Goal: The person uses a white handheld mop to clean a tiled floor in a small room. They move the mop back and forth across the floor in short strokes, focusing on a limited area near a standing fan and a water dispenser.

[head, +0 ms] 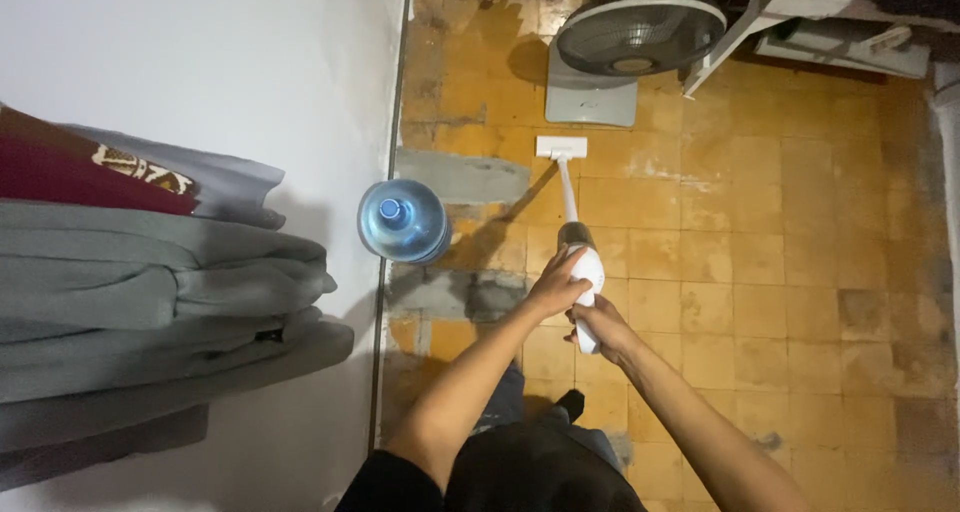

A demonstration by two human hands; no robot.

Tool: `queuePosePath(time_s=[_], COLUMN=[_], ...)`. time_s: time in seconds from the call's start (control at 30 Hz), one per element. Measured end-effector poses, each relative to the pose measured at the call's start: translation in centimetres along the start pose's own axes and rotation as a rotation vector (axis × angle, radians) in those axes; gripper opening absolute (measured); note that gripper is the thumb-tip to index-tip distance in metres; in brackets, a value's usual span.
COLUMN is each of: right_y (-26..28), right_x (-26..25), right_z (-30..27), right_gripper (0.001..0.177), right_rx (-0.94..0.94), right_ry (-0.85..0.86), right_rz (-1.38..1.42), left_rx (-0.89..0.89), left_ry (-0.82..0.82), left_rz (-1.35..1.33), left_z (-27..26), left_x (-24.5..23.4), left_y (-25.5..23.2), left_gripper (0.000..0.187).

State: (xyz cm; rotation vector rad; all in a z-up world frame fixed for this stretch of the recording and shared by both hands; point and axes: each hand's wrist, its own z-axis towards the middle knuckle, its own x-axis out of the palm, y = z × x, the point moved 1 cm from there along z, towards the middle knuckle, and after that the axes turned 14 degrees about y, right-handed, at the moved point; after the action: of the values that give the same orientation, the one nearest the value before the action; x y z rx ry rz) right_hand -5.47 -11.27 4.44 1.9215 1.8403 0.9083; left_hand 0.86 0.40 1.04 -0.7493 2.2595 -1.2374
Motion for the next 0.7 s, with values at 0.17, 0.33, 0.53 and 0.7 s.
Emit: queuePosePath(time_s=[0.17, 0.33, 0.53, 0.7], right_y=[0.6, -0.1, -0.5, -3.7], right_x=[0.7, 0.4, 0.5, -0.3], right_z=[-7.0, -14.4, -22.4, -25.2], right_gripper=[0.055, 0.056, 0.03, 0.019], right_rx=[0.05, 0.088, 0.252, 0.183], right_ry=[0.043, 0.111, 0.214, 0.231], right_rz=[0.01, 0.023, 0.329, 0.437], left_rx=[0.045, 0.085, -0.029, -0.133], left_ry=[-0.009, 0.012, 0.08, 0.094], left_rz=[-0.088, -0.175, -0.219, -0.199], left_z=[-5.3, -10.9, -15.5, -19.0], left_x=[2.9, 7.1, 11.8, 13.8], left_y=[-2.4, -5.4, -7.0, -9.3], left_gripper=[0.085, 0.083, 0.082, 0.078])
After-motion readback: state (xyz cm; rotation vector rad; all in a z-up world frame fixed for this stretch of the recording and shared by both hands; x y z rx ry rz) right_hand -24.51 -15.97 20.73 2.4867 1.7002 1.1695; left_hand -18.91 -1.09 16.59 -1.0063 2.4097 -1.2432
